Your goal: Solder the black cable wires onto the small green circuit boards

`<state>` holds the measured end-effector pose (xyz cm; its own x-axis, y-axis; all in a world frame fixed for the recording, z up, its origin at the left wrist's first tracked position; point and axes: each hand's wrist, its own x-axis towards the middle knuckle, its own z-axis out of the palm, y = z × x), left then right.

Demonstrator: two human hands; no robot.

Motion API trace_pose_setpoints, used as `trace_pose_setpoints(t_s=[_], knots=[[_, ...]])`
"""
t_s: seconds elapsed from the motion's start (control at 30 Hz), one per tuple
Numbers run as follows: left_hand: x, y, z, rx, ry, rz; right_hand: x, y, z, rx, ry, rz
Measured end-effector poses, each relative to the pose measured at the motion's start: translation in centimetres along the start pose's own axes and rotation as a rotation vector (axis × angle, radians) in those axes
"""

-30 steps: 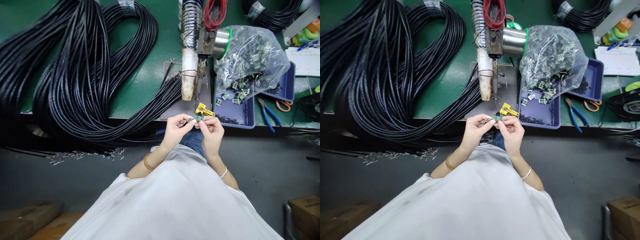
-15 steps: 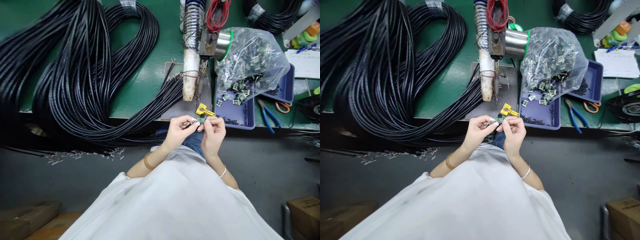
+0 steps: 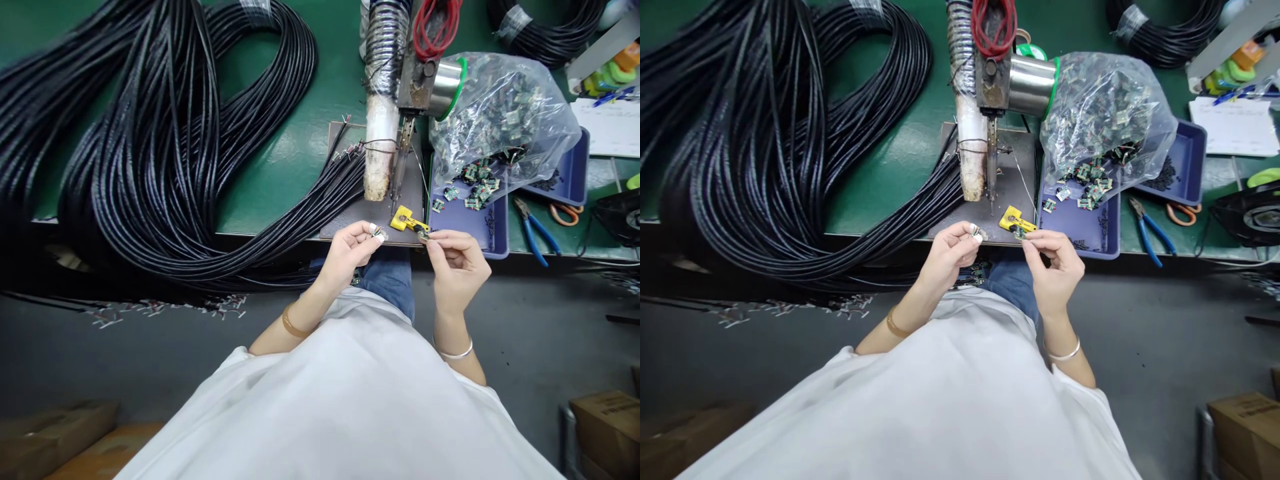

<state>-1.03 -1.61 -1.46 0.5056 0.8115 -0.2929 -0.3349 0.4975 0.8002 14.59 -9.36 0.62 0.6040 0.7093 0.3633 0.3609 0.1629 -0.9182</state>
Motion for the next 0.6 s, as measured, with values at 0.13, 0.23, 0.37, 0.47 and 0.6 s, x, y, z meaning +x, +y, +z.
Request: trace_pose_setpoints(t_s=[0.13, 0.23, 0.37, 0.47, 0.6], knots=[[0.1, 0.0, 0.3, 0.067, -0.005, -0.005, -0.7, 0.3, 0.0, -0.152, -0.116, -0.176], [0.2, -0.1, 0.3, 0.09, -0.066, -0.044, -1.1, 0.9, 0.2, -0.232, -0.194, -0.382], [0.3, -0.1, 0.0, 0.082, -0.079, -0.054, -1.4, 1.6, 0.3, -0.237, -0.313, -0.513], [0.3, 0.1, -0.3, 0.061, -0.096, -0.11, -1.3, 1.3, 0.3, -0.207, -0.271, -0.452], [0.3, 0.3, -0.6, 0.054, -0.186, -0.19, -1.0, 0.4, 0.5, -0.11, -0.315, -0.295]])
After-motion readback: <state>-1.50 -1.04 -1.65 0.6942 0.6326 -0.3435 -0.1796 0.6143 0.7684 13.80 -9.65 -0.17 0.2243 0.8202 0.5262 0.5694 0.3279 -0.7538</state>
